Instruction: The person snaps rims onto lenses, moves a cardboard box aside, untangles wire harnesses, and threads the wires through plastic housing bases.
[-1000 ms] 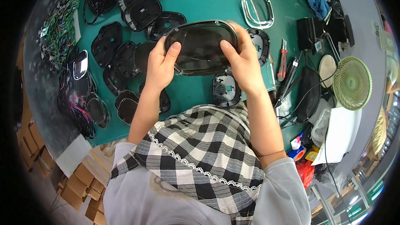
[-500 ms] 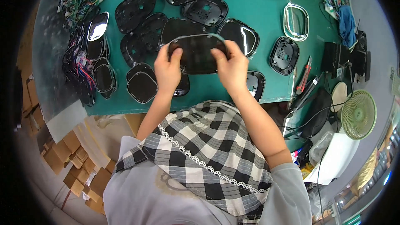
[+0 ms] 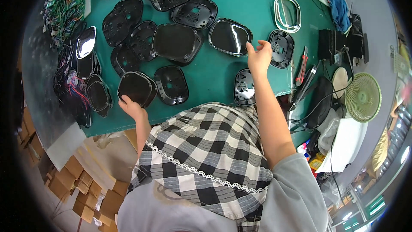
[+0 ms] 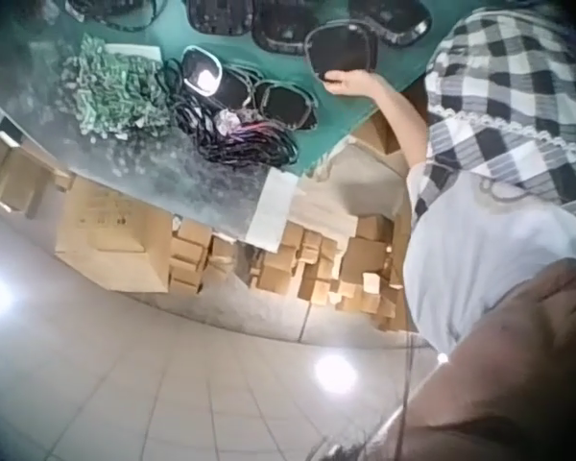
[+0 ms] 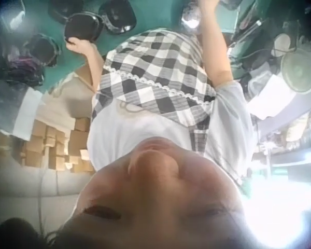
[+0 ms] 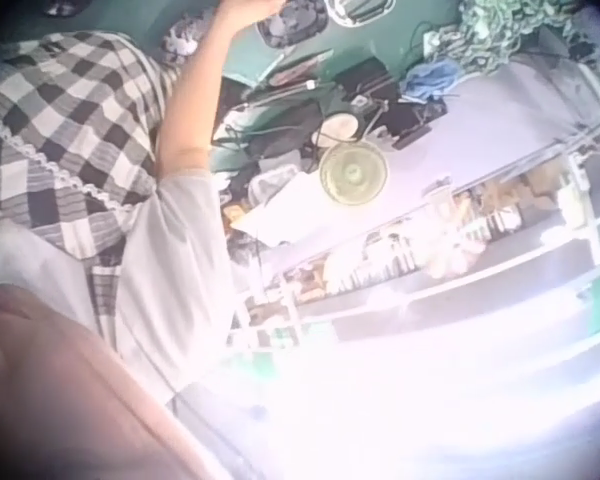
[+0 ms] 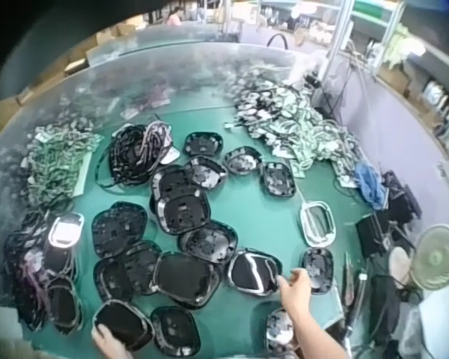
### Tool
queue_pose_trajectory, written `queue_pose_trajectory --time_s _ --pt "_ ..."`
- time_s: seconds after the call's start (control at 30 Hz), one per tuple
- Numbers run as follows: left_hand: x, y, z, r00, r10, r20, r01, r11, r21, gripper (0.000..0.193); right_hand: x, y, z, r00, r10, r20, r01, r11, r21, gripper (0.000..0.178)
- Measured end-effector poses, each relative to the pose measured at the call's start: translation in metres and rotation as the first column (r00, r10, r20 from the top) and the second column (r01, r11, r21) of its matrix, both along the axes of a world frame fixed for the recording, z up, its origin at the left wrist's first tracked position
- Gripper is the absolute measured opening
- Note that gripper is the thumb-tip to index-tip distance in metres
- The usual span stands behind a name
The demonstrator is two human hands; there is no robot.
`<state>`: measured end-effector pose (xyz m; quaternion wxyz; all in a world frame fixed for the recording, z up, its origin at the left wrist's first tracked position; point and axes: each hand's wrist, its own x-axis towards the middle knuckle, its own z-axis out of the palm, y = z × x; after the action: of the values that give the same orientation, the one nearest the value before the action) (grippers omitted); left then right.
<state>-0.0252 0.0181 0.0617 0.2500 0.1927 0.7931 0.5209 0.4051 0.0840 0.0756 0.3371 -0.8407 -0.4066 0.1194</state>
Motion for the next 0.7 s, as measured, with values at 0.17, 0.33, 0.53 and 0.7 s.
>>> queue_pose_trajectory --time_s 0.17,0.33,0.53,0.7 --pt "0.017 0.035 0.010 1.000 -0.015 0.001 0.015 1.000 0.020 0.048 0.004 0.015 0.005 0.996 0.026 -0.086 -0.049 0.958 -0.282 0.030" --pt "0.032 0.054 0.046 0.870 -0.117 -0.479 0.068 0.991 -0.117 0.061 0.015 0.002 0.007 0.993 0.019 -0.117 -0.046 0.973 -0.228 0.024" --pt "0.119 0.141 0.090 0.368 -0.573 -0.733 0.816 0.577 -0.042 0.033 -0.002 0.001 0.032 1.000 0.018 -0.006 -0.018 0.999 -0.033 0.020" --pt "0.202 0.215 0.097 0.085 -0.737 -0.670 0.982 0.177 -0.070 0.016 -0.010 -0.009 0.068 0.973 -0.011 -0.229 0.037 0.993 0.113 0.013"
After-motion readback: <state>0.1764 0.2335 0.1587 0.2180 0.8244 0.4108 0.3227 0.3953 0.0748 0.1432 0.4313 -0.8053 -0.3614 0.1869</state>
